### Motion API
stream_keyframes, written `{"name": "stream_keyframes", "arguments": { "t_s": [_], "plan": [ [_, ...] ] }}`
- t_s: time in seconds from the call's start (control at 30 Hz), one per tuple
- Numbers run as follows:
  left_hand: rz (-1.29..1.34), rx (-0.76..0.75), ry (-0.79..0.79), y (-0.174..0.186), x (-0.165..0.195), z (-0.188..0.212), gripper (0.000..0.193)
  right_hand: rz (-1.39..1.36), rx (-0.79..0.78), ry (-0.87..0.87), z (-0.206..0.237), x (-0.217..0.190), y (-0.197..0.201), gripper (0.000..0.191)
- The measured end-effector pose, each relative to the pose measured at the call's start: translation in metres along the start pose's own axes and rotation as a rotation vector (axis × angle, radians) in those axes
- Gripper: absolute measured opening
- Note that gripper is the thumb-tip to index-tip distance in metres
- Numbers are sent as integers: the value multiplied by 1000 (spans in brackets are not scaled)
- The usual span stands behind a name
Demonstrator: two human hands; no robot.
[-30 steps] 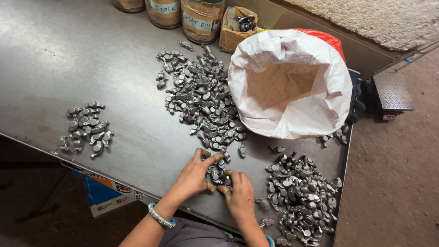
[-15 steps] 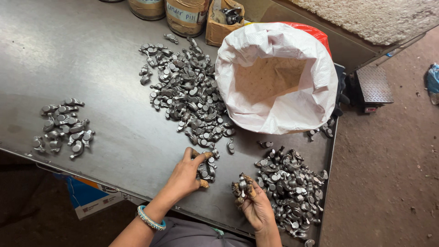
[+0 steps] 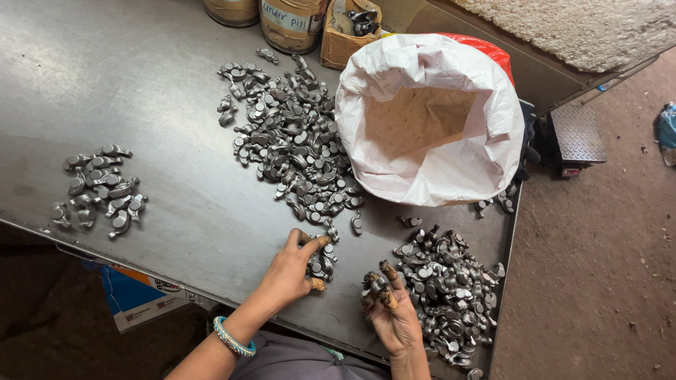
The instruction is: The person sorts small metal components on a metal table, picking them up and placing them into piles. A second person is also sorting similar parts nearby. The camera wearer continues the repetitive sorting process throughout the clip.
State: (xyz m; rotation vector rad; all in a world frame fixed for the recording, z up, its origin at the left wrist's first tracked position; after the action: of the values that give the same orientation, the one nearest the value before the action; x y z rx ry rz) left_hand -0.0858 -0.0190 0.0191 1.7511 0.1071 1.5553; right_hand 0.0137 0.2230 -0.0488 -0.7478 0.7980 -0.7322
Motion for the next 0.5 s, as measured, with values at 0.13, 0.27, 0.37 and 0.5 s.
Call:
{"name": "stream_keyframes", "arguments": {
  "t_s": [0.13, 0.27, 0.37, 0.5],
  "plan": [
    [18, 66, -77, 4, 11, 3, 89, 31, 12, 52, 2, -2, 4, 59],
    [-30, 123, -137, 11, 28, 13, 82, 86, 43, 88, 5, -3, 5, 59],
    [31, 164, -218, 9, 44, 21, 68, 115, 20, 97, 5, -2, 4, 61],
    [382, 115, -206, -8, 54, 26, 46, 118, 52, 83, 3, 0, 7, 62]
  ]
}}
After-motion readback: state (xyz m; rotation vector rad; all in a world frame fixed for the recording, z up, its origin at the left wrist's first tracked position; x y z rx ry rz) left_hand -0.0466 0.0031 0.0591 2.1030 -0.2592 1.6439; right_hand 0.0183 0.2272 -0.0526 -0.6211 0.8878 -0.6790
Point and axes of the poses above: each hand's wrist, its own z-axis away from the middle knuckle, its own y-axis out of the back of the hand, x = y × z, the point moved 4 cm from there along -z, towards the middle knuckle, and after that the axes turned 15 degrees about -y, right-handed, at the moved point
